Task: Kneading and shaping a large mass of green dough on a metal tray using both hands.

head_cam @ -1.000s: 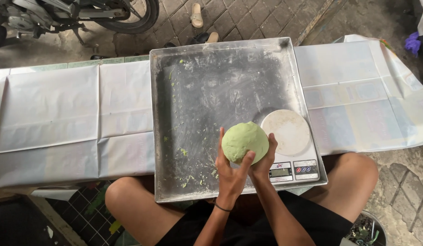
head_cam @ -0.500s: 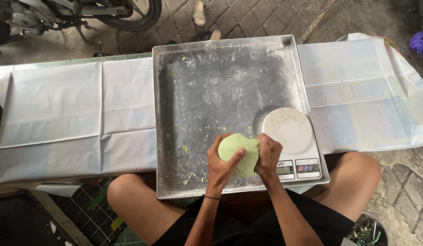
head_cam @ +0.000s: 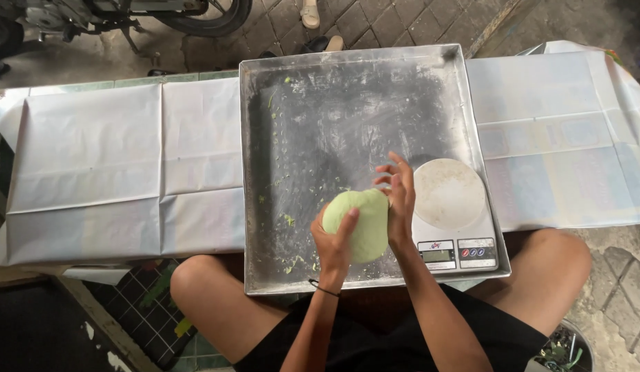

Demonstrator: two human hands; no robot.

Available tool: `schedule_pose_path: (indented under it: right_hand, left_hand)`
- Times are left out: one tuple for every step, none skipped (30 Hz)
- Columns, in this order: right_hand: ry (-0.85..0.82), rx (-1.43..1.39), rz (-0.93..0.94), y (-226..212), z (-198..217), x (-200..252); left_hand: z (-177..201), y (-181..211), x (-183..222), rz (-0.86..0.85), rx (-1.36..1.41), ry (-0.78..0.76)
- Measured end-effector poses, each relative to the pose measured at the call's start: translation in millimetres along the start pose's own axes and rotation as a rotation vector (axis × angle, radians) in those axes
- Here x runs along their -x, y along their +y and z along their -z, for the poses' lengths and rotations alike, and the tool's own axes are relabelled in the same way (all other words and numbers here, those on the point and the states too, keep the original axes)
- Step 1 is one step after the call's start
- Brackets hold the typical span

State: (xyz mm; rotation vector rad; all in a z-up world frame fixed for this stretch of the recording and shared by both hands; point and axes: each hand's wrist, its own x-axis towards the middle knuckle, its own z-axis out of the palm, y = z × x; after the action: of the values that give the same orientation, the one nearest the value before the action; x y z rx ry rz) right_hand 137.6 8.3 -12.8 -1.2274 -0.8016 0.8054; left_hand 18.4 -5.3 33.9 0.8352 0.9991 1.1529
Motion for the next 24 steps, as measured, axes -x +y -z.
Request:
schedule_pose_path:
  right_hand:
    - [0.103,0.03,-0.078,-3.1,-1.6,-0.8]
    - [0.208,0.061,-0.157,-5.6,-2.4,-2.2]
    - [0.21,0.064,-0.155,-5.5,4.9,0.3]
    - [0.123,0.076,-0.159,-5.3,9.8,4.7]
    - [0.036,0.089,-0.163,-5.1,14.8,9.2]
    - [0.037,0.088,-0.165,-6.1,14.7,16.3]
    - [-0.027,0.116,-0.117,-6.7,14.6,23.4]
    - [-0.09,0.147,-0.072,-7.1,15.8,31.7]
    - [-0.088,0.148,-0.076,-4.1,14.7,34.2]
    - [-0.051,0.116,-0.062,-1.3,12.3,36.4]
    - [-0.013,0.085,-0.049,1.1,9.8,38.9]
    - [-0.009,0.082,-0.052,4.0,11.0,38.5]
    - [0.0,0.084,-0.028,6.8,11.9,38.5]
    - [0.005,0.09,0.0,9.2,14.5,36.2]
    - [0.005,0.091,0.0,1.5,10.4,34.6]
    - [0.006,0.096,0.012,-7.0,6.5,32.9]
    - [0.007,0.102,0.024,-15.5,2.8,31.2]
    - [0.012,0.102,0.024,-8.2,7.5,32.9]
    - [-0.003,0.046,0.014,-1.0,11.9,34.5]
    - [-0.025,-0.01,0.007,5.8,15.5,34.3]
    - [-0.028,-0.01,0.011,3.6,15.0,34.7]
    - [-0.051,-0.097,0.008,1.8,14.2,36.3]
    - [-0.075,-0.183,0.004,0.5,13.5,37.8]
    - [-0.073,-0.184,0.002,-5.6,11.0,37.5]
  left_hand:
    - [-3.4,-0.7,-2.9,-0.038,0.006,0.102]
    - [-7.4,-2.4,-6.3,-0.074,0.013,0.204]
    - [-9.0,-4.4,-6.8,-0.072,0.015,0.201]
    - [-8.3,-4.8,-6.5,-0.101,-0.009,0.213]
    - [-7.6,-5.3,-6.0,-0.13,-0.033,0.223]
    - [-9.3,-3.4,-6.4,-0.129,-0.035,0.223]
    - [-10.9,-2.0,-6.9,-0.156,-0.064,0.228]
    - [-12.7,-1.6,-6.4,-0.18,-0.093,0.232]
    - [-13.7,-2.2,-3.1,-0.175,-0.095,0.232]
    - [-14.1,-1.6,-0.6,-0.137,-0.127,0.133]
    - [-14.4,-0.8,2.3,-0.098,-0.158,0.034]
    - [-13.6,-1.0,0.6,-0.096,-0.164,0.033]
    - [-12.4,-1.0,-0.9,-0.094,-0.209,-0.012]
    - [-13.3,-1.7,-3.3,-0.095,-0.248,-0.055]
    - [-9.7,-4.4,-7.6,-0.095,-0.247,-0.055]
    - [-6.6,-6.6,-11.9,-0.088,-0.284,-0.089]
    - [-3.9,-8.8,-16.3,-0.081,-0.322,-0.123]
    - [2.7,-12.9,-21.3,-0.079,-0.323,-0.127]
    - [9.4,-16.8,-26.5,-0.119,-0.331,-0.241]
    - [16.0,-20.0,-32.6,-0.166,-0.336,-0.35]
    - [17.9,-22.7,-35.3,-0.17,-0.335,-0.349]
    - [20.7,-25.7,-37.0,-0.13,-0.283,-0.425]
    - [23.6,-29.1,-38.9,-0.09,-0.23,-0.502]
    - [24.2,-35.7,-41.1,-0.088,-0.232,-0.501]
